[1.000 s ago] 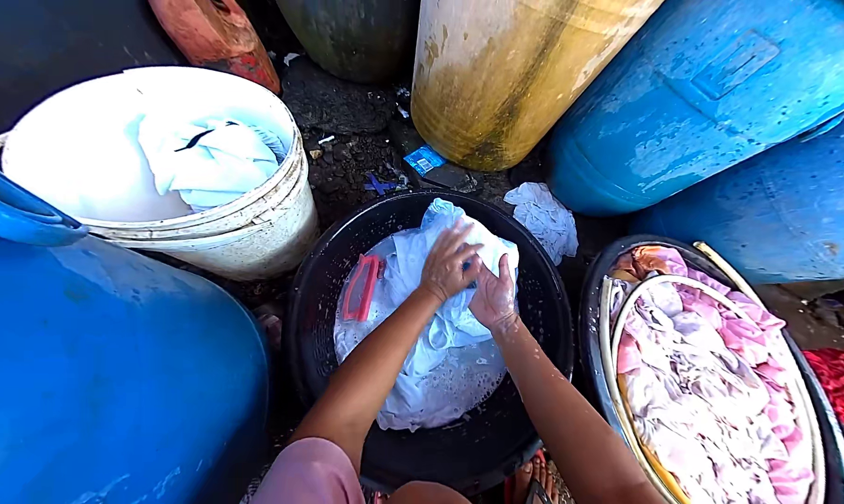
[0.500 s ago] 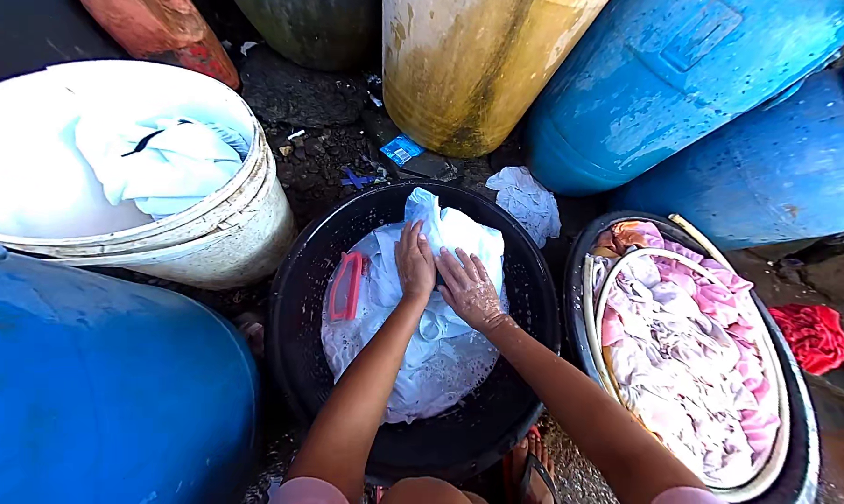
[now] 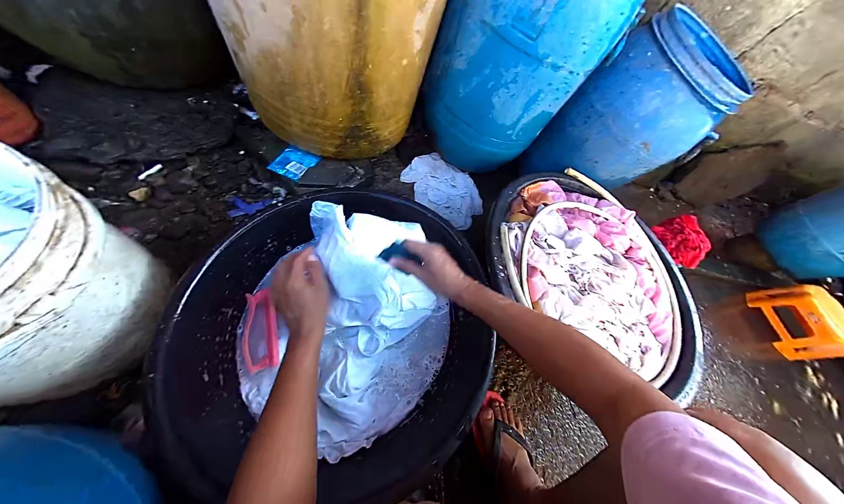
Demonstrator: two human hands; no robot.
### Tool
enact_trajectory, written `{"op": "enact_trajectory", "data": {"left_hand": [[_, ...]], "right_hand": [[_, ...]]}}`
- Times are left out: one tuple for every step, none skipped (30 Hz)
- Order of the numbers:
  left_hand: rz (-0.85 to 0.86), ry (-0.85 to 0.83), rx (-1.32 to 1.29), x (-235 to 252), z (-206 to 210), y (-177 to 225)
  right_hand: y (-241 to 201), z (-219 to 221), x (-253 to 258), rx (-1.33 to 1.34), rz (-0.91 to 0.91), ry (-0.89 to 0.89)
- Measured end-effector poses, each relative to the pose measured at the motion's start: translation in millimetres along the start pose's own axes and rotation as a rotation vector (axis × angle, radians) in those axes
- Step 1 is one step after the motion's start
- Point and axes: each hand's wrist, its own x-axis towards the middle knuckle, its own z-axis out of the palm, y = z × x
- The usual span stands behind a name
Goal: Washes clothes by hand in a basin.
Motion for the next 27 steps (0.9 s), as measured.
{"op": "enact_trajectory", "data": {"left_hand": [[-0.064,0.041,0.080,0.1,-9.9,-8.2],[-0.152,0.063,0.163,0.6,-19.1,-14.8],[-0.261,0.052,0.239,1.3,-26.1,-19.0],[-0.375,0.007,0.293,1.2,-31.7,-20.2],[-0.466,-0.050,0.312,-0.6,-35.5,-19.6],[-0.529,-0.090,0.310,-3.1,-36.7,-18.7],[-0.572,-0.113,0.304,-5.0,-35.6,-18.6],[-0.610,-0.139,0.300,-5.5,-35.1,-17.7],[-0.646,-0.181,0.310,-4.6,-36.5,-15.5],[-0.680,-0.242,0.324,-3.5,-39.8,-12.1],[-0.698,-0.312,0.344,-2.0,-43.4,-9.8],[-0.709,-0.387,0.357,-1.1,-46.5,-10.4],[-0.711,-0.456,0.368,-1.7,-48.4,-14.2],[-0.707,-0.510,0.374,-3.0,-49.6,-18.9],[-0.700,-0.531,0.374,-4.6,-49.9,-22.9],[-0.693,-0.522,0.370,-6.0,-48.6,-26.1],[-0.686,-0.486,0.356,-8.1,-45.8,-27.9],[-0.681,-0.429,0.344,-11.8,-41.9,-28.2],[-0.676,-0.373,0.341,-16.4,-37.2,-28.1],[-0.666,-0.321,0.340,-20.2,-32.8,-26.8],[-0.654,-0.282,0.331,-23.0,-29.1,-26.3],[-0.644,-0.260,0.323,-24.8,-26.0,-27.0],[-0.636,-0.252,0.316,-25.1,-23.9,-29.0],[-0.635,-0.265,0.301,-24.4,-24.1,-30.8],[-0.635,-0.293,0.275,-22.6,-26.3,-33.2],[-0.641,-0.324,0.235,-19.3,-29.4,-35.8],[-0.654,-0.357,0.191,-15.2,-32.3,-37.9]], "right_hand": [[8.8,-18.2,2.9,0.126,0.046,0.170],[19.6,-40.1,4.4,0.209,0.116,0.336],[34.9,-63.6,4.0,0.234,0.195,0.503],[54.3,-87.6,0.2,0.210,0.288,0.636],[75.2,-110.4,-8.2,0.145,0.392,0.709],[95.1,-129.9,-19.7,0.047,0.507,0.733],[111.7,-144.8,-31.8,-0.078,0.626,0.722],[121.4,-154.4,-42.1,-0.213,0.750,0.692],[120.3,-158.5,-49.6,-0.344,0.859,0.655],[114.4,-158.4,-53.7,-0.435,0.882,0.655],[103.9,-153.9,-52.3,-0.501,0.803,0.687],[90.0,-144.0,-46.0,-0.525,0.665,0.701],[74.6,-128.7,-37.6,-0.511,0.521,0.655],[59.9,-108.0,-28.4,-0.485,0.404,0.550],[42.1,-83.2,-19.6,-0.428,0.355,0.402],[27.3,-55.8,-11.2,-0.344,0.370,0.237],[17.9,-28.5,-3.3,-0.236,0.443,0.054],[12.3,-3.8,3.4,-0.120,0.530,-0.102],[9.5,17.4,6.2,-0.027,0.589,-0.192],[6.7,33.2,5.4,0.045,0.595,-0.201],[3.0,44.3,2.2,0.117,0.558,-0.155],[0.5,53.1,-2.1,0.200,0.505,-0.101],[-1.7,59.3,-5.1,0.303,0.472,-0.071],[-3.6,63.9,-7.1,0.447,0.477,-0.051],[-4.0,67.4,-7.7,0.609,0.503,-0.035],[-3.6,70.0,-6.7,0.739,0.521,-0.007],[-2.0,73.2,-4.5,0.817,0.515,0.056]]}}
